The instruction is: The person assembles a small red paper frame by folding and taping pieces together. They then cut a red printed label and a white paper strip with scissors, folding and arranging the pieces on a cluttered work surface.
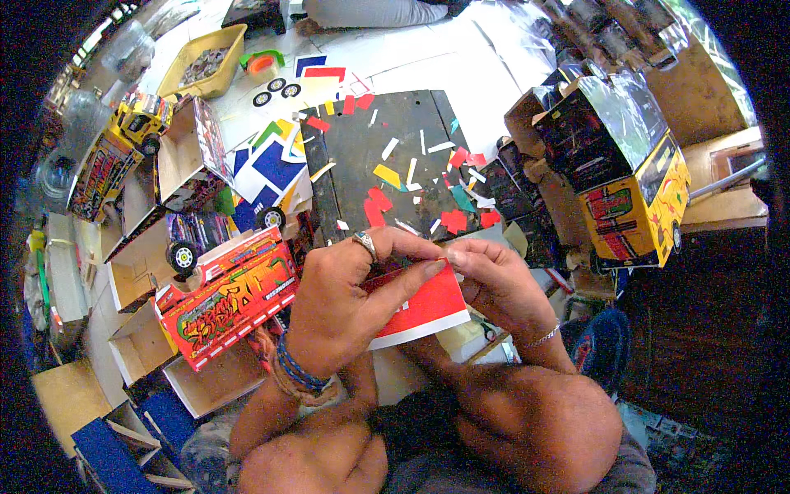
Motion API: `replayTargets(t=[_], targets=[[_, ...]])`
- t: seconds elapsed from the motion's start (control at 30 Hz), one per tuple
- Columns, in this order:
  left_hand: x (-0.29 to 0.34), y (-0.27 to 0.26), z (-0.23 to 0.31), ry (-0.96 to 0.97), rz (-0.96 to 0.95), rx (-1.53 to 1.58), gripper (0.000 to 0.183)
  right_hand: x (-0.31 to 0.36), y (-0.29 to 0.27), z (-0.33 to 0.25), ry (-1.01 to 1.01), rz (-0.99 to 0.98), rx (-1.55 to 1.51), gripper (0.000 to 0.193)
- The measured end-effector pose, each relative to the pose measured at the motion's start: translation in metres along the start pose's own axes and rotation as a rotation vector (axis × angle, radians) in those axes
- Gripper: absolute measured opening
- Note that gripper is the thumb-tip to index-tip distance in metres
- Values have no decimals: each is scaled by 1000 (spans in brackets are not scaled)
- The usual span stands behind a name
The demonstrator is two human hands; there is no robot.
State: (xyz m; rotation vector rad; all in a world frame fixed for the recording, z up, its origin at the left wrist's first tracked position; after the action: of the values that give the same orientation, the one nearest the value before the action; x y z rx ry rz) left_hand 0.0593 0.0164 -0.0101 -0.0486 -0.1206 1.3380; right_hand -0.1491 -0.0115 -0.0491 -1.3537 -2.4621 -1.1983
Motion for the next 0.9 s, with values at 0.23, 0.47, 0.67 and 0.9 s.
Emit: replayTargets(t=[0.23, 0.47, 0.67, 0.9], targets=[[1, -4, -3, 47, -20, -24, 9, 2, 7, -3, 21, 80, 100, 19], [6, -8, -2, 83, -47, -77, 12, 2, 12, -5, -73, 33, 321, 17], [6, -7, -1, 126, -77, -82, 14, 7, 9, -8, -118, 8, 451, 19], [4, -7, -1, 137, -69, -98, 19, 7, 7, -7, -143, 48, 447, 20]])
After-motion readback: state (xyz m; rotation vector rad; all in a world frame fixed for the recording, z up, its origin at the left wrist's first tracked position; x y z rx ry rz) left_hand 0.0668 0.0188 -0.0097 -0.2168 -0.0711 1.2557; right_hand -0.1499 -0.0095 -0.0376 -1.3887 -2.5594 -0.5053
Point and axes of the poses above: each hand's wrist, its own x-axis away from the middle knuckle, its own y-axis out of the palm, z = x × y, the point moved 1 cm from there along -x, towards the middle knuckle, and after that the axes turned 6 degrees about -z, right-handed, at the moved point
